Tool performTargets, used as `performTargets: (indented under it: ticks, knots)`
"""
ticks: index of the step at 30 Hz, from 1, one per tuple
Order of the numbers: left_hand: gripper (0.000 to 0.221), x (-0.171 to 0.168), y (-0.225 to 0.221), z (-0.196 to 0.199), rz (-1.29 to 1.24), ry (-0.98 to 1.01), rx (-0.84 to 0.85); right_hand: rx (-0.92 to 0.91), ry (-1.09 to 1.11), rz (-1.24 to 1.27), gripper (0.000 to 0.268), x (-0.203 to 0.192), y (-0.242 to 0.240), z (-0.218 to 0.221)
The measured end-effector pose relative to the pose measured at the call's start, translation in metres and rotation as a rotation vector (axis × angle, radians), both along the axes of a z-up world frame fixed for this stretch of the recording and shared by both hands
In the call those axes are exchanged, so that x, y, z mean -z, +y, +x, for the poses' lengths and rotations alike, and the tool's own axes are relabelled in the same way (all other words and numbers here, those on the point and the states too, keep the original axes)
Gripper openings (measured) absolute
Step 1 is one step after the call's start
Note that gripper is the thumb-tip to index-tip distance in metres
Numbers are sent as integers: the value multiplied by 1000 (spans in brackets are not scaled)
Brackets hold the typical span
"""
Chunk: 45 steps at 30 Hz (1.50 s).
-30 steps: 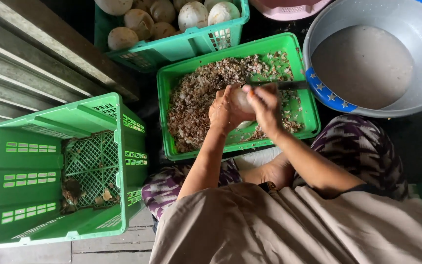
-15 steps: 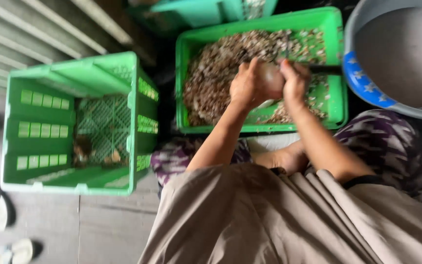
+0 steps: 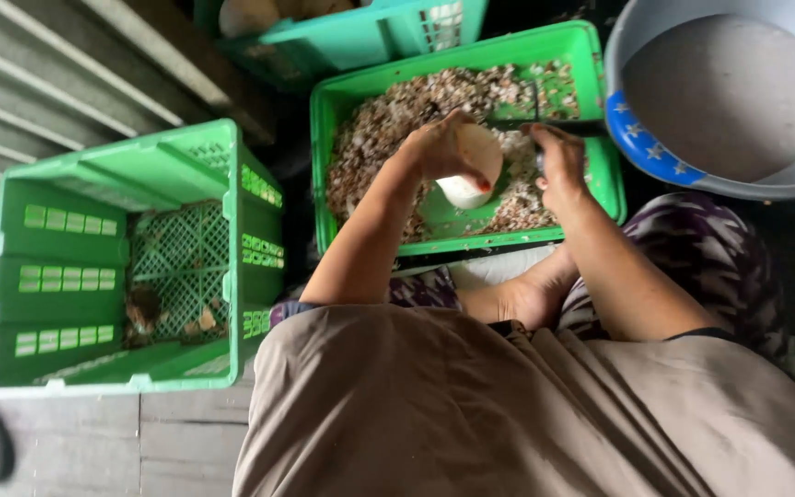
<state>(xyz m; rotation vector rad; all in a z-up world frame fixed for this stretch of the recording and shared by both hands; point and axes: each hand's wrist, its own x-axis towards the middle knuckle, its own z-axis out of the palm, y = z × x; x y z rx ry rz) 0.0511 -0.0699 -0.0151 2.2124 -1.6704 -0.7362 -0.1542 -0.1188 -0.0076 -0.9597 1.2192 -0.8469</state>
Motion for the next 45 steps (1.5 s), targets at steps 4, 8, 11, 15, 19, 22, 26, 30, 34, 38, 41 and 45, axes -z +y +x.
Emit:
performTargets:
  ticks: [4,8,11,15,19,22,26,30,34,38,41,45]
  knots:
    - [107,-21,11,-12,-31,13,-3,-3,-113,134,23,-17,-1,-2]
    - [104,-25,30,-30,-92,174,-192,-141,-175,53,28,-5,-7,15]
    - [107,-42,48,-42,-159,295,-288,-181,-89,-23,26,50,-27,40]
    - [108,-39,45,-45,-126,251,-349,-242,78,-812,24,-1,27,33]
    - [97,-38,45,-45,-152,260,-319,-155,185,-1111,22,32,11,41]
    - [91,-42,57,-53,-177,242,-308,-166,-134,-468,35,26,13,37]
    - [96,-25,42,-38,-172,250,-290,-221,83,-702,28,-13,33,37]
    - [91,-51,44,-48,-136,206,-272,-164,44,-446,20,9,-5,43]
    - [96,-41,48,-55,-141,145,-268,-272,314,-985,16,-11,25,25]
    - [106,-43,43,-55,-222,136,-231,-277,319,-894,16,22,-15,34]
    - [101,-30,43,-55,-296,82,-224,-272,265,-897,19,-15,17,31]
    - [116,-20,44,-53,-517,17,-176,-221,258,-732,25,-46,22,28]
